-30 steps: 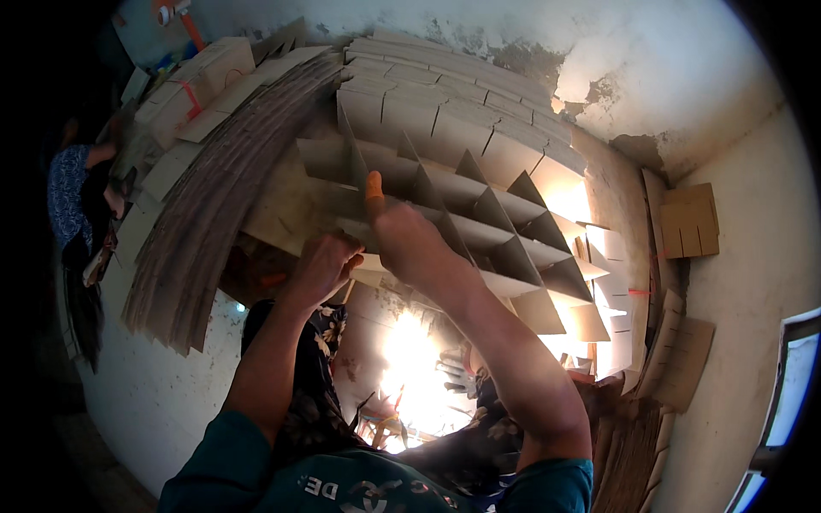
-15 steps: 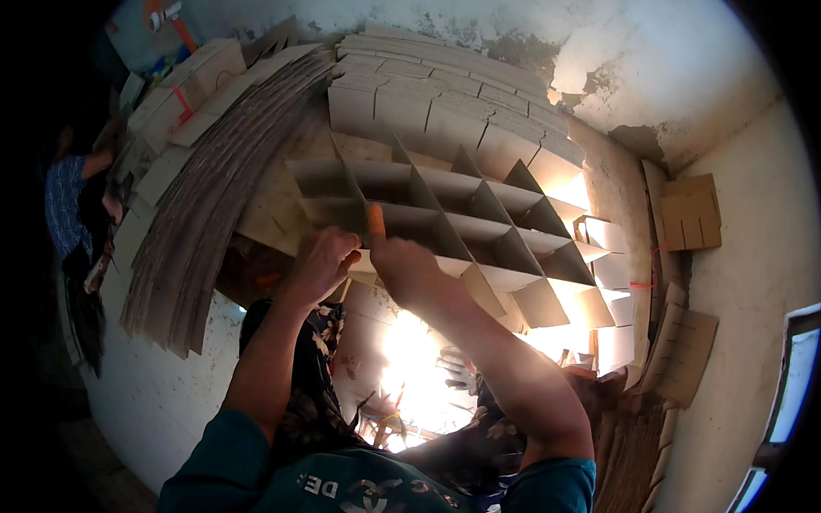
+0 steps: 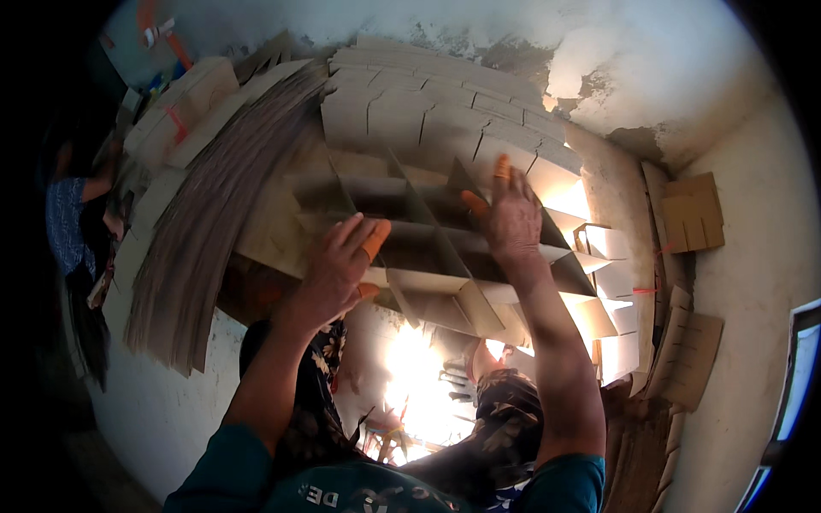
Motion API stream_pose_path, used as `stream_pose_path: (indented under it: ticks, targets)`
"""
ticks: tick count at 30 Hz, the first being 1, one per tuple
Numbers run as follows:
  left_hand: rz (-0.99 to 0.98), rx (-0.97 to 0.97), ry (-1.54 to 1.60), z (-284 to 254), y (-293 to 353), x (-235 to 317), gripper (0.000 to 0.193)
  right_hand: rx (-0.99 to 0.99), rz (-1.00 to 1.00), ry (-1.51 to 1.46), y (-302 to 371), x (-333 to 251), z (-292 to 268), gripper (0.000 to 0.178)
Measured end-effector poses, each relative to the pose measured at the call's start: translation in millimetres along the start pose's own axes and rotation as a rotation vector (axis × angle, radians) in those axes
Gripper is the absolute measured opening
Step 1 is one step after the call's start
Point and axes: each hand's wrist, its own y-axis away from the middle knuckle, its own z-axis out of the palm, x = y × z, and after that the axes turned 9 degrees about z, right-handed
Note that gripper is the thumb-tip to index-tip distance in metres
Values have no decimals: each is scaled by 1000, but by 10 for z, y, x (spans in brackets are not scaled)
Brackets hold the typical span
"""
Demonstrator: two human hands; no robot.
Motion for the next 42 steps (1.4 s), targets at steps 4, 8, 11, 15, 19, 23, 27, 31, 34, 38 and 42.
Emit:
stream_pose_path:
  ticks: [4, 8, 11, 15, 19, 23, 27, 31, 34, 38, 42]
  targets:
    - [60, -87, -73, 262, -48, -50, 51, -201, 63, 7, 19, 457, 299, 86]
    - [18, -95, 37, 267, -27, -132, 36, -680, 71, -403, 58, 88, -67, 93]
    - [-30, 22, 77, 259, -133, -44, 45, -797, -155, -457, 396, -109, -223, 88]
    - [1, 9, -119, 321, -283, 19, 51, -843, -150, -279, 663, -258, -243, 67]
    - [-37, -336, -135, 601, -151, -198, 35, -769, -139, 11, 655, -271, 121, 45]
    - [-55, -381, 66, 431, -287, -129, 35, -791, -252, -18, 520, -145, -107, 15]
    - [110, -172, 61, 429, -299, 45, 33, -768, -163, -154, 723, -51, -178, 11]
    - [214, -93, -119, 538, -345, -34, 27, -900, -101, -182, 597, 22, -193, 34]
    - [234, -113, -110, 685, -6, -171, 24, -462, -254, -337, 698, 173, -562, 64]
    - [195, -27, -304, -118, -304, 449, 23, 290, -116, -256, 930, 636, -1516, 54]
    - [233, 218, -621, -896, -378, 503, 31, 553, 88, 86, 1355, 1283, -1996, 41]
